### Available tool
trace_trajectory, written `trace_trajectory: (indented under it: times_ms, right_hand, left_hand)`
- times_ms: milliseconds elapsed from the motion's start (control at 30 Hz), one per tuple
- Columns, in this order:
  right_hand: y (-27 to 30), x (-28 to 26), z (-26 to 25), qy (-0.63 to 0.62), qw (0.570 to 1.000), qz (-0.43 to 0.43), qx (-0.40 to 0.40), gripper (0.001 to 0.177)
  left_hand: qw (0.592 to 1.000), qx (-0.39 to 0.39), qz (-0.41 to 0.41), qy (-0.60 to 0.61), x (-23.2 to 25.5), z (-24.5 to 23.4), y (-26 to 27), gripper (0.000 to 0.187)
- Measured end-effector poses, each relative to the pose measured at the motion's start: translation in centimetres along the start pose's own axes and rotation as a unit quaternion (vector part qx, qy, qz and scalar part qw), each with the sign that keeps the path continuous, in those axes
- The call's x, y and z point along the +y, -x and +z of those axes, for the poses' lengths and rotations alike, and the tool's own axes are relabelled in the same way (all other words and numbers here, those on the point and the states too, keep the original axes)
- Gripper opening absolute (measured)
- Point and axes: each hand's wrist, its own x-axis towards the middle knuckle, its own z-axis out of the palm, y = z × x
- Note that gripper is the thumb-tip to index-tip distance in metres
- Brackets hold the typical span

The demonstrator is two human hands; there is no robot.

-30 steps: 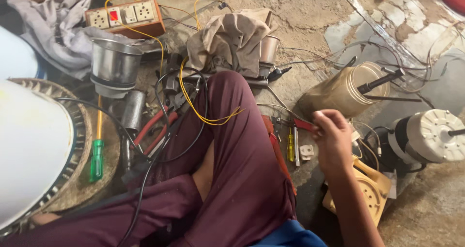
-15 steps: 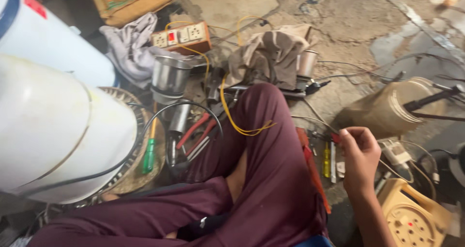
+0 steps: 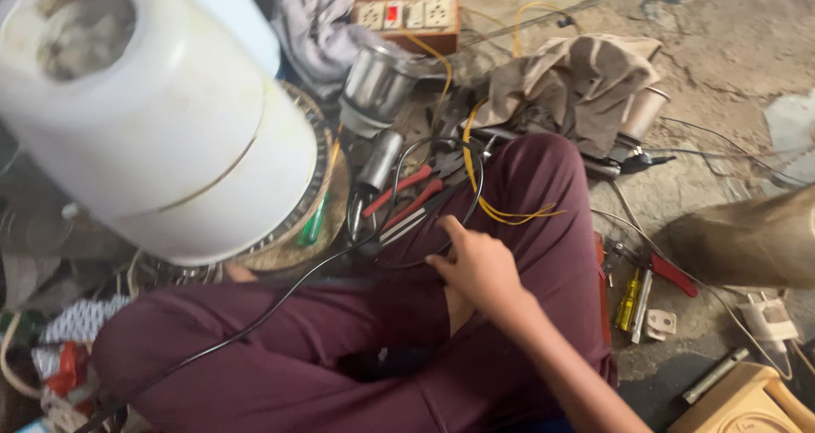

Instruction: The person strips the ends of wires using pliers, inserts them into a white two-prong plug, and secures them with a yellow-handled screwdriver.

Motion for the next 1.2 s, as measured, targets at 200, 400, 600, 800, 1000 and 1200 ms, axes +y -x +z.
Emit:
trace_trajectory:
  times_ms: [200,400,600,800,1000,1200]
  right_hand:
    - [-5.3,4.2,-2.7,-0.076,0.990,-0.112,0.046,0.019]
    - [-17.4,7.2,-9.9,-0.070,0.942,-0.106,0.309,0.030]
    - [-7.8,12.1,-13.4,-0.294,0.906,-0.195,0.236,0.036]
    - [13.6,21.7,-18.0,-0.194,0.919,0.306,0.154,0.019]
    - [18.2,27.8,-13.2,0.082,0.903,0.412,0.088,0.028]
    - [16.9,29.6,-8.7,-0.010,0.947,0.282,0.155,0.048]
  left_hand:
    - [0.999,0.053,0.009,-0.005,-0.3,-3.7,3.2,0.017]
    - [0.990,0.123,0.063,-0.011,-1.6,-1.7,1.3,0.019]
    - [0.955,0.239,0.148,-0.094,-6.2,-5.4,4.6,0.020]
    - [0.975,0.110,0.115,-0.154,-14.5,-7.6,3.3,0.029]
    - [0.980,0.006,-0.109,-0.165,-16.1,-6.3,3.3,0.021]
    - [0.974,-0.026,-0.182,-0.132,-14.1,-2.9,4.2,0.015]
